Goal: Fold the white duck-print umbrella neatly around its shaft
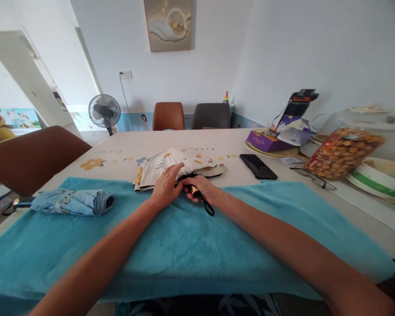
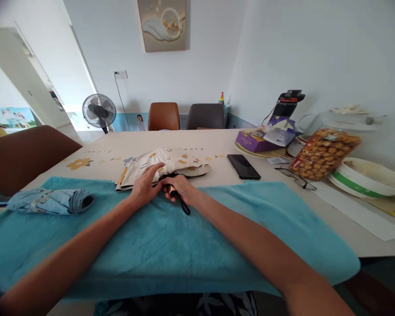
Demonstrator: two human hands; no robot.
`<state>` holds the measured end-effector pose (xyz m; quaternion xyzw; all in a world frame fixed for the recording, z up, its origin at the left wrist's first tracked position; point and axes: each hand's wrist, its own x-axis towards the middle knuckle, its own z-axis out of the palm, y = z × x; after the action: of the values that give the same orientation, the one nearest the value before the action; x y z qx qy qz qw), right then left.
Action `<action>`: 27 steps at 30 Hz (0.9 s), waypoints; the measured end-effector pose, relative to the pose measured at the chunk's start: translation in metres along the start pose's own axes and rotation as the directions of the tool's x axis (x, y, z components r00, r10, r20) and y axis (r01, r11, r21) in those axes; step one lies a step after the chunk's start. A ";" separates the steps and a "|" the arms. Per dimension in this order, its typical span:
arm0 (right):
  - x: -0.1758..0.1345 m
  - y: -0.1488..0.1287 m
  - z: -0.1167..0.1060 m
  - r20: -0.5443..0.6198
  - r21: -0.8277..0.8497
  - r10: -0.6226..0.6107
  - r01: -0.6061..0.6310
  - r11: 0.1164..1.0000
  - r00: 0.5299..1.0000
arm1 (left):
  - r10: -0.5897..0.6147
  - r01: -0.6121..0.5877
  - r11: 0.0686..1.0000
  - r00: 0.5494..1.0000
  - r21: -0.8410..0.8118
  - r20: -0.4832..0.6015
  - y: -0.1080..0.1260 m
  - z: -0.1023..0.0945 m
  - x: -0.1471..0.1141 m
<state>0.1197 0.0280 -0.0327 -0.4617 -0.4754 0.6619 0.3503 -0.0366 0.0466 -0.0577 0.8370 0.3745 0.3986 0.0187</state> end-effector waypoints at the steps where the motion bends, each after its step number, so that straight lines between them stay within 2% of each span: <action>1: 0.000 0.001 0.002 -0.031 -0.060 -0.047 0.045 0.997 0.998 | -0.057 0.055 0.998 0.997 -0.043 -0.050 0.001 -0.001 0.000; 3: -0.001 0.003 0.005 -0.114 -0.199 -0.147 0.123 0.972 0.983 | -0.227 0.214 0.965 0.971 -0.154 -0.070 0.003 -0.002 -0.001; 4: -0.001 0.005 0.006 -0.167 -0.270 -0.198 0.149 0.951 0.966 | -0.309 0.296 0.929 0.951 -0.223 -0.028 0.004 -0.002 -0.001; 5: 0.000 0.006 0.006 -0.222 -0.338 -0.250 0.166 0.926 0.942 | -0.368 0.365 0.884 0.928 -0.293 0.047 0.005 -0.003 0.000; 7: 0.003 0.008 0.005 -0.302 -0.456 -0.353 0.191 0.869 0.886 | -0.412 0.474 0.770 0.880 -0.428 0.235 0.007 -0.003 0.002; 8: 0.004 0.009 0.004 -0.324 -0.508 -0.396 0.195 0.839 0.859 | -0.414 0.521 0.692 0.854 -0.500 0.316 0.008 -0.003 0.003; 10: 0.008 0.010 0.001 -0.350 -0.604 -0.470 0.188 0.775 0.811 | -0.418 0.601 0.471 0.797 -0.646 0.436 0.012 -0.002 0.007; 12: 0.011 0.011 -0.001 -0.360 -0.669 -0.534 0.187 0.719 0.765 | -0.419 0.627 0.216 0.752 -0.749 0.509 0.016 0.001 0.013; 14: 0.013 0.012 -0.004 -0.357 -0.698 -0.579 0.203 0.687 0.733 | -0.399 0.628 0.053 0.726 -0.776 0.560 0.020 0.007 0.020; 16: 0.013 0.013 -0.006 -0.357 -0.693 -0.584 0.212 0.689 0.729 | -0.407 0.633 -0.004 0.706 -0.774 0.580 0.024 0.013 0.027; 20: 0.009 0.016 -0.007 -0.370 -0.695 -0.548 0.167 0.699 0.750 | -0.447 0.614 -0.056 0.690 -0.787 0.570 0.029 0.022 0.036; 24: 0.007 0.017 -0.005 -0.337 -0.761 -0.545 0.119 0.638 0.768 | -0.464 0.593 -0.164 0.659 -0.788 0.592 0.028 0.026 0.034; 27: 0.008 0.018 -0.001 -0.298 -0.811 -0.545 0.093 0.578 0.784 | -0.510 0.561 -0.177 0.650 -0.809 0.563 0.027 0.029 0.032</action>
<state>0.1180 0.0298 -0.0520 -0.6262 -0.6723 0.1708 0.3559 0.0122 0.0558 -0.0478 0.3761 0.3331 0.4722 0.7243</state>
